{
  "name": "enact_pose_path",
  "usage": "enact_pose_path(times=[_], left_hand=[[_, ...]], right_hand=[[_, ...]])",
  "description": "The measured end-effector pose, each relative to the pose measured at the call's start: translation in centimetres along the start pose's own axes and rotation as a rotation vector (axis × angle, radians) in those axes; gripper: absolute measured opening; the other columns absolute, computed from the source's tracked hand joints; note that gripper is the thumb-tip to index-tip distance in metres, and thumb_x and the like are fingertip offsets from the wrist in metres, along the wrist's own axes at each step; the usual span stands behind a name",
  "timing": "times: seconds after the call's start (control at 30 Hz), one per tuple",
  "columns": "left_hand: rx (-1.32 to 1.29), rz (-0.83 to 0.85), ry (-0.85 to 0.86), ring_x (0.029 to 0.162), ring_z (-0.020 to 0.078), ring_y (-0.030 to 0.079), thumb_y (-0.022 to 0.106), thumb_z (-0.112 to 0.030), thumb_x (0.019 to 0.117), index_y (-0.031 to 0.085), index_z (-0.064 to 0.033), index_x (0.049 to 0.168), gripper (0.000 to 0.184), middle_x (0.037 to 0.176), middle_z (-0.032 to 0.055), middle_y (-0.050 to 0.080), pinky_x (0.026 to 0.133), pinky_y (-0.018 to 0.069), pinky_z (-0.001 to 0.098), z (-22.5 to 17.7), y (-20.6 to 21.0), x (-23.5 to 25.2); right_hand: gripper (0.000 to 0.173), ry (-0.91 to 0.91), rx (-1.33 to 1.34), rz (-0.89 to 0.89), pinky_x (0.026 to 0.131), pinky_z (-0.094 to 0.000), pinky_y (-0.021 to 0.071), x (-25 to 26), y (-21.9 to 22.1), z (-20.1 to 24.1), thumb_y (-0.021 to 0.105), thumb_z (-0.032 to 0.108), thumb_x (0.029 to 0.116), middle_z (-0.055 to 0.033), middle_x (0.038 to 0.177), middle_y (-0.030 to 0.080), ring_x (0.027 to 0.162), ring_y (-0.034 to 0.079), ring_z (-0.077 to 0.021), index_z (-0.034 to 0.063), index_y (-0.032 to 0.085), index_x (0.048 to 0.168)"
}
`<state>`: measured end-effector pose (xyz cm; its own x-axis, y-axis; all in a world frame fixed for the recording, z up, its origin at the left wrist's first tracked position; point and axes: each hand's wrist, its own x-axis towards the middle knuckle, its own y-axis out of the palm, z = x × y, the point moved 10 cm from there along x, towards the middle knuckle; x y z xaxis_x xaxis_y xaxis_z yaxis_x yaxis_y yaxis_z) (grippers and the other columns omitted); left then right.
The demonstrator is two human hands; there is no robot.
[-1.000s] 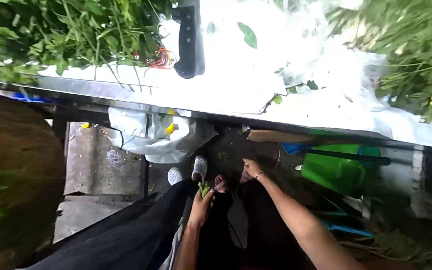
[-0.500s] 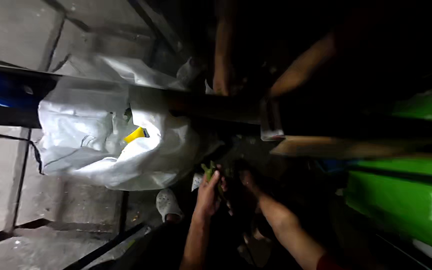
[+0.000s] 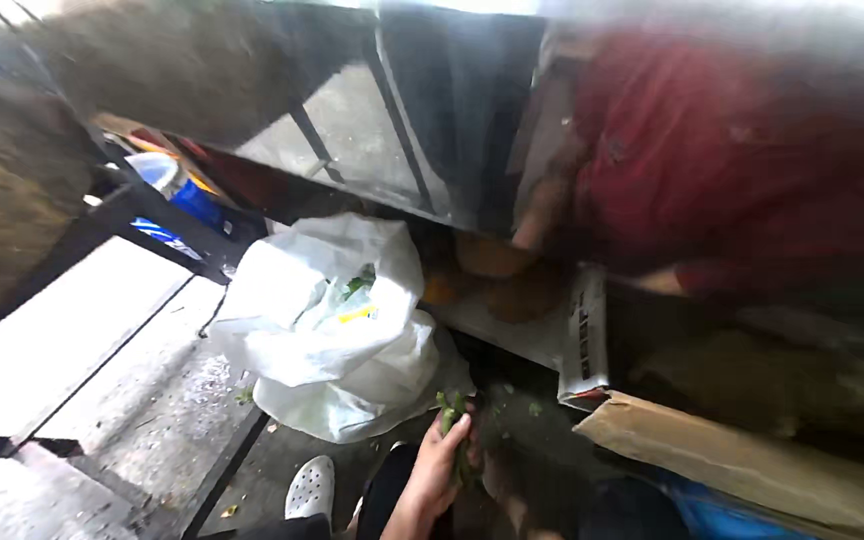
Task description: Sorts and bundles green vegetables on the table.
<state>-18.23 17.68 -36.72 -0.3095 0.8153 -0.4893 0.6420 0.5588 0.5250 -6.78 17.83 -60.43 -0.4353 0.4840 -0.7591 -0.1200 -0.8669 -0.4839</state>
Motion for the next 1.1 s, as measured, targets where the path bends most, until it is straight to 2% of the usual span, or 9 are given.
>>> enact_pose_path(times=[0.07,0.13,0.23,0.33,0.43,0.53,0.7,0.87,1.1], left_hand=[[0.008,0.018,0.022,0.063,0.0114,0.061,0.054,-0.016,0.1003,0.052,-0.0051,0.126,0.029,0.083,0.0042,0.063,0.057,0.0549,0.0262,-1.7,1.5,-2.8],[0.030,0.032,0.032,0.063,0.0104,0.063,0.055,-0.014,0.0972,0.051,-0.0061,0.126,0.030,0.084,0.0028,0.065,0.058,0.0558,0.0256,-4.2,3.7,-6.3],[0.068,0.061,0.036,0.063,0.0095,0.063,0.057,-0.015,0.0943,0.052,-0.0070,0.124,0.031,0.083,0.0007,0.066,0.058,0.0558,0.0256,-8.6,8.9,-11.0],[0.068,0.104,0.055,0.062,0.0089,0.060,0.059,-0.021,0.0951,0.051,-0.0082,0.125,0.034,0.083,-0.0001,0.064,0.057,0.0544,0.0253,-13.7,15.4,-13.8],[0.044,0.131,0.081,0.065,0.0095,0.061,0.049,-0.013,0.1010,0.049,-0.0057,0.129,0.029,0.084,0.0005,0.064,0.059,0.0554,0.0258,-18.3,21.5,-16.1],[-0.038,0.196,0.061,0.071,0.0144,0.066,0.044,-0.012,0.1053,0.047,-0.0042,0.129,0.026,0.089,0.0054,0.067,0.064,0.0581,0.0286,-21.6,26.9,-18.6],[-0.041,0.257,0.051,0.089,0.0185,0.072,0.038,-0.013,0.1082,0.049,-0.0053,0.128,0.024,0.106,0.0094,0.072,0.071,0.0606,0.0317,-25.9,34.3,-24.3],[-0.053,0.293,0.079,0.088,0.0188,0.072,0.040,-0.011,0.1082,0.050,-0.0031,0.130,0.025,0.108,0.0104,0.070,0.072,0.0616,0.0330,-28.2,38.6,-27.3],[-0.128,0.156,0.078,0.094,0.0187,0.071,0.038,-0.016,0.1113,0.045,-0.0020,0.136,0.030,0.105,0.0112,0.070,0.084,0.0602,0.0364,-27.2,39.6,-26.1]], right_hand=[[0.048,-0.029,0.072,-0.024,0.113,-0.0570,0.0431,-0.1,-0.8,-0.6,0.058,0.027,0.1017,-0.0242,0.141,0.059,0.133,0.056,-0.0391,0.0001,0.057,0.142],[0.047,-0.029,0.194,0.035,0.115,-0.0548,0.0415,-3.2,-3.2,1.4,0.062,0.026,0.1016,-0.0255,0.139,0.060,0.132,0.056,-0.0389,-0.0015,0.058,0.139],[0.042,-0.146,0.387,0.109,0.106,-0.0500,0.0480,-11.3,-8.4,5.8,0.065,0.008,0.0980,-0.0294,0.127,0.063,0.118,0.063,-0.0383,-0.0078,0.057,0.135],[0.039,-0.309,0.519,0.102,0.098,-0.0451,0.0537,-22.6,-15.3,9.3,0.070,0.005,0.0940,-0.0267,0.118,0.067,0.106,0.068,-0.0314,-0.0095,0.061,0.129],[0.036,-0.378,0.699,-0.091,0.091,-0.0385,0.0573,-35.6,-25.6,11.6,0.069,0.005,0.0929,-0.0208,0.113,0.070,0.097,0.069,-0.0222,-0.0092,0.063,0.126],[0.029,-0.535,0.898,-0.446,0.071,-0.0282,0.0603,-47.4,-36.3,13.5,0.065,0.003,0.0904,-0.0081,0.097,0.072,0.078,0.068,-0.0095,-0.0070,0.067,0.118],[0.025,-0.843,0.781,-0.749,0.085,-0.0261,0.0615,-61.7,-46.9,20.3,0.067,0.001,0.0915,-0.0095,0.109,0.075,0.095,0.072,-0.0096,-0.0062,0.070,0.115],[0.019,-0.779,0.567,-0.920,0.082,-0.0234,0.0612,-65.2,-50.1,22.9,0.070,0.009,0.0927,-0.0099,0.103,0.075,0.090,0.073,-0.0086,-0.0018,0.074,0.108],[0.018,-0.749,0.325,-1.100,0.083,-0.0259,0.0602,-64.6,-50.2,23.7,0.071,0.011,0.0918,-0.0160,0.106,0.072,0.094,0.072,-0.0168,-0.0012,0.076,0.104]])
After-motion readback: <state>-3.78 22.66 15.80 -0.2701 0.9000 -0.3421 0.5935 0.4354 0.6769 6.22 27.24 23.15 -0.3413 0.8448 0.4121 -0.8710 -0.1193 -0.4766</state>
